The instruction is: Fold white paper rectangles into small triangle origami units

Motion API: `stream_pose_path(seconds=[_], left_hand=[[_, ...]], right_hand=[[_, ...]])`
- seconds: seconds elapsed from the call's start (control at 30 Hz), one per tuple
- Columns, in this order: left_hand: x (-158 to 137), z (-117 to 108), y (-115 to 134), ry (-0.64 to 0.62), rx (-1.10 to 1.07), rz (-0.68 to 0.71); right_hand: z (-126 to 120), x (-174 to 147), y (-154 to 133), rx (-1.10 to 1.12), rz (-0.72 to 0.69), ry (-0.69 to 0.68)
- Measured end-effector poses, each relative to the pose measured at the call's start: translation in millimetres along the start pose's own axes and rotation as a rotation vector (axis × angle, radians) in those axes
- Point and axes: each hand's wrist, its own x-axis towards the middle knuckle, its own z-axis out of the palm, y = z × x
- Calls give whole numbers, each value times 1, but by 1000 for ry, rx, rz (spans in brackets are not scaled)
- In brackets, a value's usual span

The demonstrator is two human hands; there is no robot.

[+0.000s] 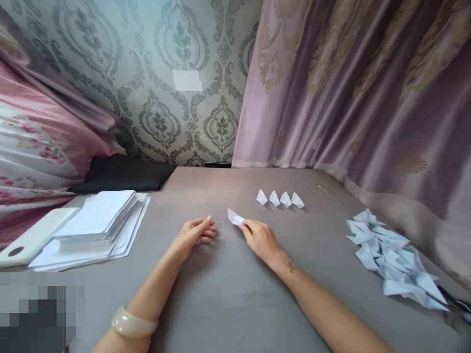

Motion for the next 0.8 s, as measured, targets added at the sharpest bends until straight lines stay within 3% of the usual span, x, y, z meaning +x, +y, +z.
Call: stream_pose_path(seconds=[0.27,0.8], left_hand=[[8,-2,-11,-26,90,12],[17,-3,-17,-38,156,11]], right_hand=[[1,41,20,-188,256,-25],[12,75,15,-226,387,-67]])
